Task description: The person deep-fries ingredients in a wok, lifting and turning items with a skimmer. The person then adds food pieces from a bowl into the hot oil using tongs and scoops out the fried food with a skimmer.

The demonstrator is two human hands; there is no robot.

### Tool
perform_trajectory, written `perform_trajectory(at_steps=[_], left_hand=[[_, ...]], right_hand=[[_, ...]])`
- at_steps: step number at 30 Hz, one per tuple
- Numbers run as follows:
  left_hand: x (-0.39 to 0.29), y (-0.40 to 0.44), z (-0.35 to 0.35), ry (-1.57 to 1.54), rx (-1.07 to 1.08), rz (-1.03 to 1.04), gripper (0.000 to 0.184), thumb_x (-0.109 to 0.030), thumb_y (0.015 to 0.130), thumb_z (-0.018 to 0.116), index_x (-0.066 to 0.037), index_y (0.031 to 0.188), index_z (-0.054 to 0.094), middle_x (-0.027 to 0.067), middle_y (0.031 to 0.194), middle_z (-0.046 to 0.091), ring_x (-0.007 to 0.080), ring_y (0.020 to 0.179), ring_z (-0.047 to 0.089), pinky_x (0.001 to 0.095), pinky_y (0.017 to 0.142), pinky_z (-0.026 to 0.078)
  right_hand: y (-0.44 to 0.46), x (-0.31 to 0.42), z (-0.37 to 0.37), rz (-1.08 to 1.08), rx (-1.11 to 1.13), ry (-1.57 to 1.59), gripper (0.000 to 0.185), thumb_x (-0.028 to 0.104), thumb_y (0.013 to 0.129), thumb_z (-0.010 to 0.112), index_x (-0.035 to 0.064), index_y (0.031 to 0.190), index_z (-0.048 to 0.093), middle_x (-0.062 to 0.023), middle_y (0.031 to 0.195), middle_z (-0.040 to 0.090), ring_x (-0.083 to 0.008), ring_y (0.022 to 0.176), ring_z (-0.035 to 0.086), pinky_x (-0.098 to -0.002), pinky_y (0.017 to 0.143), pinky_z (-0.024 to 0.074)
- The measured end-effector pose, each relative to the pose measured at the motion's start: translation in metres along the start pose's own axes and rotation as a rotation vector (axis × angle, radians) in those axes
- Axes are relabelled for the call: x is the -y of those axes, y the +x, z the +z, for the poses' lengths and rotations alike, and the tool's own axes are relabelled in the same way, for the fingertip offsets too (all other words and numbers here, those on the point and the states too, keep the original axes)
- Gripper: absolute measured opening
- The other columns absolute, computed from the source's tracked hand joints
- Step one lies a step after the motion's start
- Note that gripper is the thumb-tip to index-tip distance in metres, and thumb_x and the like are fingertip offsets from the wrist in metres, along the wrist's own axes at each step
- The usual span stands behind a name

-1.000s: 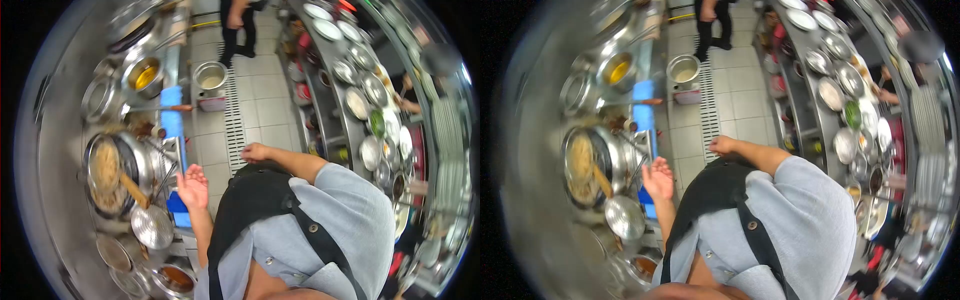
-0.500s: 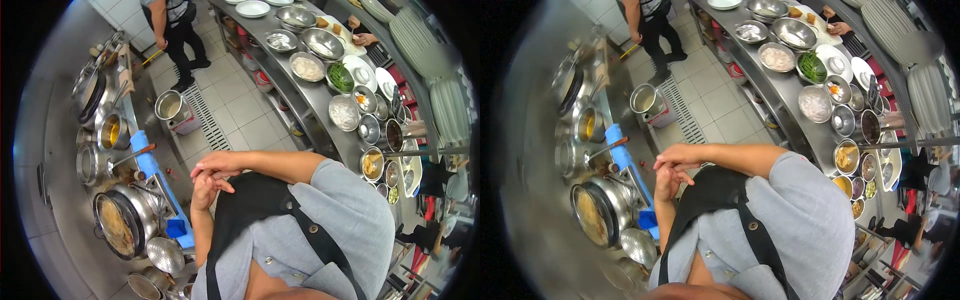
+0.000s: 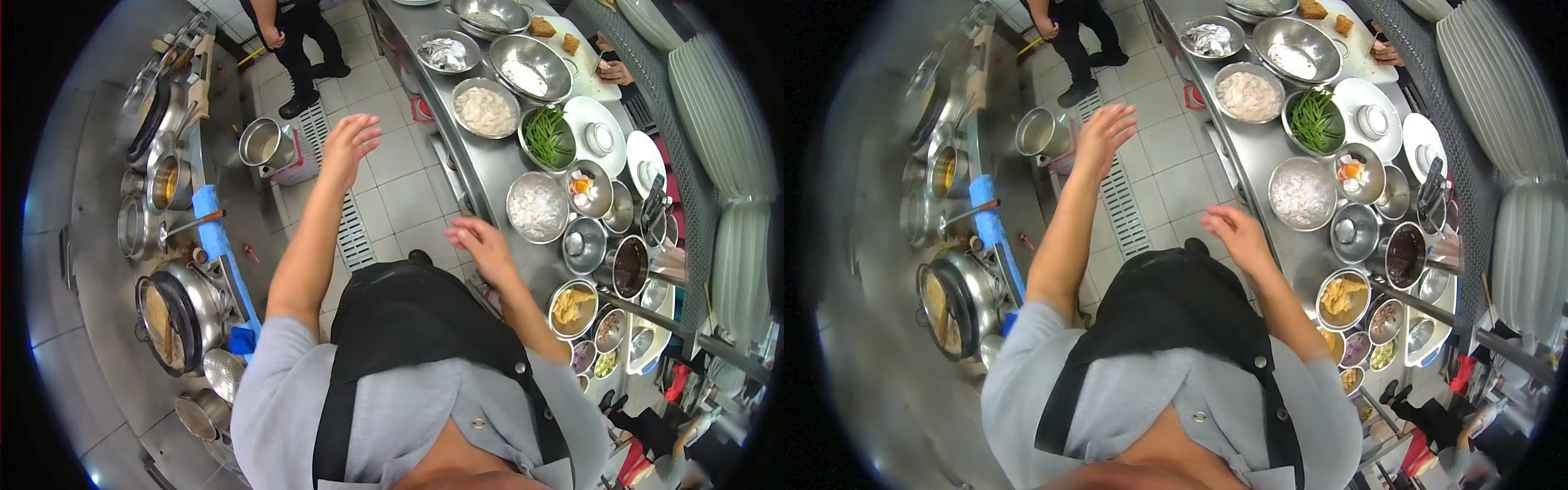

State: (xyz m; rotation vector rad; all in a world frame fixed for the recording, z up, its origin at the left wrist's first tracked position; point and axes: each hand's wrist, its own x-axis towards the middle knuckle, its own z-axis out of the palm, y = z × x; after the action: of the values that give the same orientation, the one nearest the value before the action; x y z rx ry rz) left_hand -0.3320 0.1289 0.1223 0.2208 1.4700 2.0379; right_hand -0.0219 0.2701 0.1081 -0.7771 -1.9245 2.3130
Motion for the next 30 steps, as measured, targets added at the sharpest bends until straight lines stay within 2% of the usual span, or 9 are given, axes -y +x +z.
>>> perform_trajectory(at_steps=[8, 10, 15, 18, 19, 23, 25, 27, 30], left_hand=[[0.092, 0.212, 0.066, 0.222, -0.027, -0.118, 0.035, -0.023, 0.098, 0.063, 0.003, 0.120, 0.058, 0.0165, 0.123, 0.062, 0.0270, 0.112, 0.064, 0.0423, 0.093, 0.055], [0.100, 0.244, 0.071, 0.139, -0.063, -0.104, 0.036, -0.022, 0.096, 0.065, 0.005, 0.118, 0.058, 0.0159, 0.114, 0.065, 0.0248, 0.099, 0.067, 0.0387, 0.083, 0.057], [0.123, 0.309, 0.072, 0.251, -0.021, -0.135, 0.031, -0.012, 0.096, 0.059, 0.009, 0.118, 0.059, 0.0168, 0.107, 0.067, 0.0258, 0.095, 0.069, 0.0381, 0.081, 0.060], [0.119, 0.293, 0.089, 0.238, -0.051, -0.196, 0.028, -0.009, 0.095, 0.057, 0.011, 0.114, 0.060, 0.0173, 0.104, 0.067, 0.0270, 0.092, 0.070, 0.0370, 0.078, 0.062], [0.138, 0.307, 0.072, 0.310, 0.061, -0.118, 0.027, -0.008, 0.093, 0.058, 0.013, 0.111, 0.060, 0.0185, 0.104, 0.067, 0.0278, 0.087, 0.071, 0.0352, 0.075, 0.063], [0.125, 0.275, 0.069, 0.157, -0.194, -0.152, 0.023, -0.009, 0.091, 0.061, 0.012, 0.101, 0.065, 0.0190, 0.098, 0.070, 0.0253, 0.076, 0.070, 0.0318, 0.069, 0.061], [0.125, 0.243, 0.031, 0.174, -0.138, -0.131, 0.019, -0.008, 0.089, 0.062, 0.008, 0.095, 0.068, 0.0161, 0.090, 0.071, 0.0223, 0.074, 0.070, 0.0304, 0.068, 0.060], [0.126, 0.197, -0.021, 0.456, -0.106, -0.002, 0.015, -0.008, 0.087, 0.064, 0.005, 0.091, 0.070, 0.0138, 0.087, 0.072, 0.0195, 0.071, 0.069, 0.0300, 0.067, 0.059], [0.094, 0.070, -0.084, 0.189, -0.341, -0.087, 0.014, -0.010, 0.087, 0.065, 0.003, 0.091, 0.069, 0.0127, 0.088, 0.073, 0.0175, 0.071, 0.068, 0.0312, 0.068, 0.059]], right_hand=[[-0.080, -0.022, -0.047, 0.108, -0.329, 0.150, 0.035, 0.015, 0.101, 0.061, -0.0045, 0.130, 0.059, -0.0124, 0.111, 0.073, -0.0146, 0.098, 0.067, -0.0290, 0.088, 0.0542], [-0.091, -0.026, -0.047, 0.124, -0.355, 0.133, 0.035, 0.014, 0.100, 0.062, -0.0041, 0.130, 0.058, -0.0122, 0.111, 0.073, -0.0141, 0.097, 0.067, -0.0284, 0.088, 0.0530], [-0.113, -0.041, -0.049, 0.173, -0.449, 0.185, 0.036, 0.013, 0.099, 0.062, -0.0037, 0.131, 0.058, -0.0118, 0.111, 0.073, -0.0138, 0.098, 0.066, -0.0285, 0.091, 0.0520], [-0.111, -0.038, -0.053, 0.188, -0.473, 0.187, 0.036, 0.013, 0.099, 0.063, -0.0039, 0.131, 0.058, -0.0117, 0.112, 0.072, -0.0135, 0.098, 0.066, -0.0283, 0.091, 0.0518], [-0.107, -0.036, -0.054, 0.192, -0.470, 0.185, 0.037, 0.013, 0.099, 0.063, -0.0040, 0.131, 0.057, -0.0117, 0.112, 0.072, -0.0134, 0.099, 0.066, -0.0282, 0.091, 0.0518], [-0.083, -0.035, -0.052, 0.156, -0.376, 0.177, 0.037, 0.013, 0.099, 0.063, -0.0039, 0.132, 0.057, -0.0119, 0.113, 0.072, -0.0141, 0.098, 0.066, -0.0282, 0.091, 0.0521], [-0.065, -0.029, -0.048, 0.121, -0.281, 0.173, 0.037, 0.014, 0.100, 0.062, -0.0038, 0.132, 0.056, -0.0124, 0.114, 0.071, -0.0147, 0.098, 0.066, -0.0285, 0.091, 0.0525], [-0.044, -0.020, -0.043, 0.116, -0.194, 0.116, 0.036, 0.014, 0.101, 0.061, -0.0039, 0.132, 0.056, -0.0133, 0.115, 0.071, -0.0156, 0.099, 0.066, -0.0293, 0.091, 0.0530], [0.000, -0.008, -0.028, 0.120, -0.006, 0.011, 0.036, 0.013, 0.102, 0.059, -0.0041, 0.133, 0.056, -0.0146, 0.116, 0.070, -0.0164, 0.099, 0.066, -0.0303, 0.090, 0.0539]])
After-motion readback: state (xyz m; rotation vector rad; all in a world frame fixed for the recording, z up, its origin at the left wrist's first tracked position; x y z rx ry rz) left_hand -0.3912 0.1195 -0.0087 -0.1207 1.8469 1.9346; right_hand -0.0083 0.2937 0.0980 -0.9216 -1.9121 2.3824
